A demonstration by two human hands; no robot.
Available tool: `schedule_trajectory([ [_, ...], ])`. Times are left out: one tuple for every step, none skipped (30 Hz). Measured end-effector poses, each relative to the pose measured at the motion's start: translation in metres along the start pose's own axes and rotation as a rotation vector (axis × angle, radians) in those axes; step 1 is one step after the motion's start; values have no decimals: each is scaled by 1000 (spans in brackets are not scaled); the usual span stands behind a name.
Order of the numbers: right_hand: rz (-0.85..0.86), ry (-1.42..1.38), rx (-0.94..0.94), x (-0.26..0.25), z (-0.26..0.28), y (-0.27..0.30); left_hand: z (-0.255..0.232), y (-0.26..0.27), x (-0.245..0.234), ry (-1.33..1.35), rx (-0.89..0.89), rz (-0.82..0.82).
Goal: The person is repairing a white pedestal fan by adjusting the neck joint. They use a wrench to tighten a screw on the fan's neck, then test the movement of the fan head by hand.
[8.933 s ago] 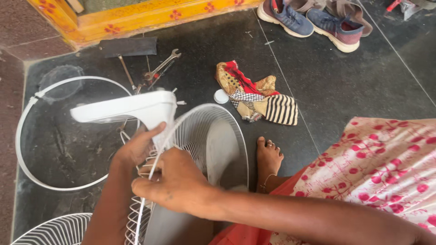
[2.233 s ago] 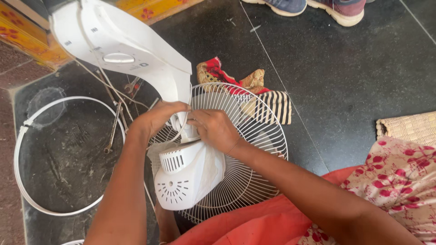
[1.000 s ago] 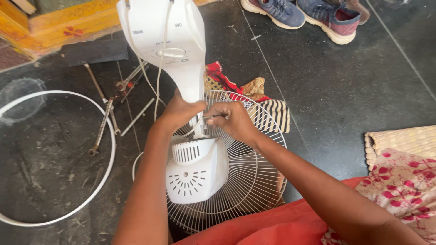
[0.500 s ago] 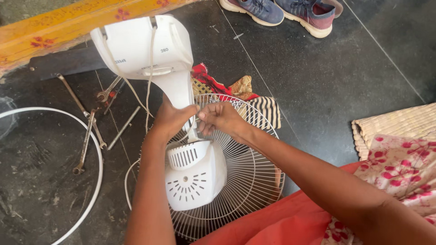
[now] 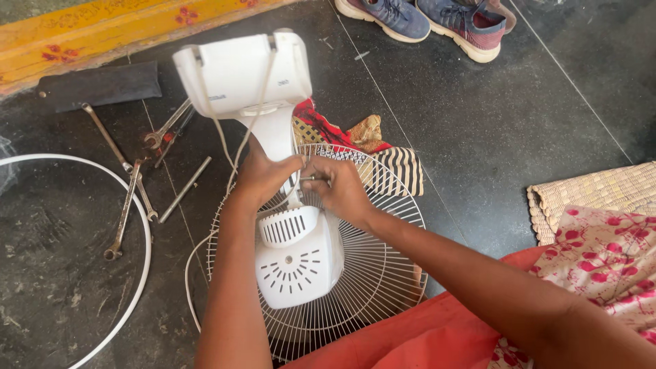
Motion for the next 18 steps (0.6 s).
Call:
schedule_trajectory([
  [-9,7,-6,0,0,0,-2,-2,0,-11,5,3],
  [1,-38,-15,-1,0,-2,-2,-3,1,-15,-12,8],
  [13,-85,-21,0,0,-2,0,-2,0,-21,-35,14],
  [26,-132,-27,0,-1,-3,2,0,0,-27,-57,20],
  [49,-161,26,2,-7,-7,1,0,0,-12,-50,20],
  [73,-189,80,3,-13,-10,1,0,-1,3,-44,21],
  [97,-217,134,4,-19,-13,0,0,0,18,-38,21],
  [119,-223,175,7,-24,-14,1,1,0,14,-42,32],
  [139,-225,216,9,-29,-15,1,0,2,13,-44,44],
  [158,-228,256,10,-34,-16,1,-1,4,11,-45,56],
  [170,-238,259,12,-34,-17,2,-2,4,2,-44,54],
  [182,-249,262,14,-35,-17,2,-3,4,-8,-43,52],
  [197,-261,266,18,-36,-17,3,-3,4,-18,-45,49],
  [172,-258,306,17,-41,-17,3,-4,3,-14,-34,48],
  [150,-255,349,18,-47,-16,4,-5,4,-8,-26,47],
  [127,-251,391,18,-53,-15,4,-4,4,-3,-18,46],
  [136,-282,399,20,-55,-14,1,-4,5,20,25,50],
  [146,-312,407,21,-56,-14,-3,-4,6,42,67,53],
])
Point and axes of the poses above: each hand's wrist, its own y-axis away from the middle knuckle, its own x-axis out of the palm, z = x × y, the point moved 10 cm from there along -y, towards the middle knuckle, and after that the axes turned 14 degrees about x, right-handed, at the moved point
